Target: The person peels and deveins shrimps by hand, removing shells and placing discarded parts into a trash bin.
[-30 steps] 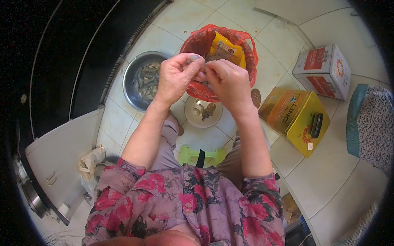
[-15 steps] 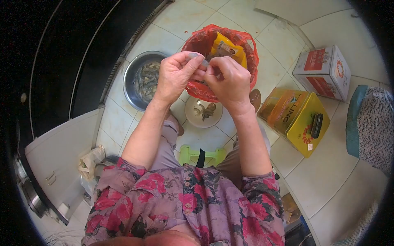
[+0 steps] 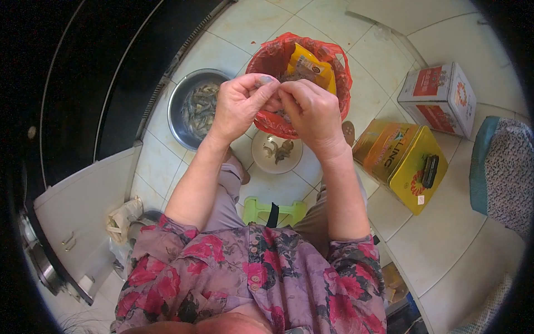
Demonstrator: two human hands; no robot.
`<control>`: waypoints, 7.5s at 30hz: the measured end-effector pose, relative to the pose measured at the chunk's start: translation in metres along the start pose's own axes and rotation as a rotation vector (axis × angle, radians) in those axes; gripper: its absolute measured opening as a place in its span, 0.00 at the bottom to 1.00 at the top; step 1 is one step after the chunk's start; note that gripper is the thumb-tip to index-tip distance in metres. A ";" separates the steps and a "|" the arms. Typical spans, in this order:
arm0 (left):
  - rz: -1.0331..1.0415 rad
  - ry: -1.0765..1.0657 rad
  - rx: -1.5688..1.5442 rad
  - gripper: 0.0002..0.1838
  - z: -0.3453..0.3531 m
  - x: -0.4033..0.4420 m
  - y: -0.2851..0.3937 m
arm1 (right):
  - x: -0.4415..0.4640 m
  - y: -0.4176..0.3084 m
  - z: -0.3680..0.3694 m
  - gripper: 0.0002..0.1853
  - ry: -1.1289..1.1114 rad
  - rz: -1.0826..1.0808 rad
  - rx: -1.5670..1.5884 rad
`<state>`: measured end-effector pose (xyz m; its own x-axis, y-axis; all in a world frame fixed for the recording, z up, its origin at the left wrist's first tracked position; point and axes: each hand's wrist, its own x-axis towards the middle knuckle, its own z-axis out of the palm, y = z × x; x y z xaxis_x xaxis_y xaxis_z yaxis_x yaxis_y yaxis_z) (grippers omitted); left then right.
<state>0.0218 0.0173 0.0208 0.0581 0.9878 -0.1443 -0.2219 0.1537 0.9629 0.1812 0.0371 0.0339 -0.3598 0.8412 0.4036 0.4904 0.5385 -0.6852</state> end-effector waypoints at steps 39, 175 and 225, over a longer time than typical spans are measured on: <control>0.044 0.061 0.056 0.09 0.010 -0.002 -0.002 | -0.002 -0.003 -0.004 0.04 -0.010 0.013 -0.032; -0.022 -0.092 -0.194 0.11 0.019 -0.011 -0.007 | -0.011 -0.005 -0.021 0.06 0.047 0.046 -0.054; -0.048 -0.151 -0.346 0.09 0.012 -0.012 -0.005 | -0.009 -0.010 -0.025 0.06 0.052 0.141 0.112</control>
<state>0.0343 0.0047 0.0208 0.2139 0.9685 -0.1271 -0.5294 0.2243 0.8182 0.1994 0.0257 0.0523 -0.2508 0.9108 0.3279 0.4405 0.4090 -0.7992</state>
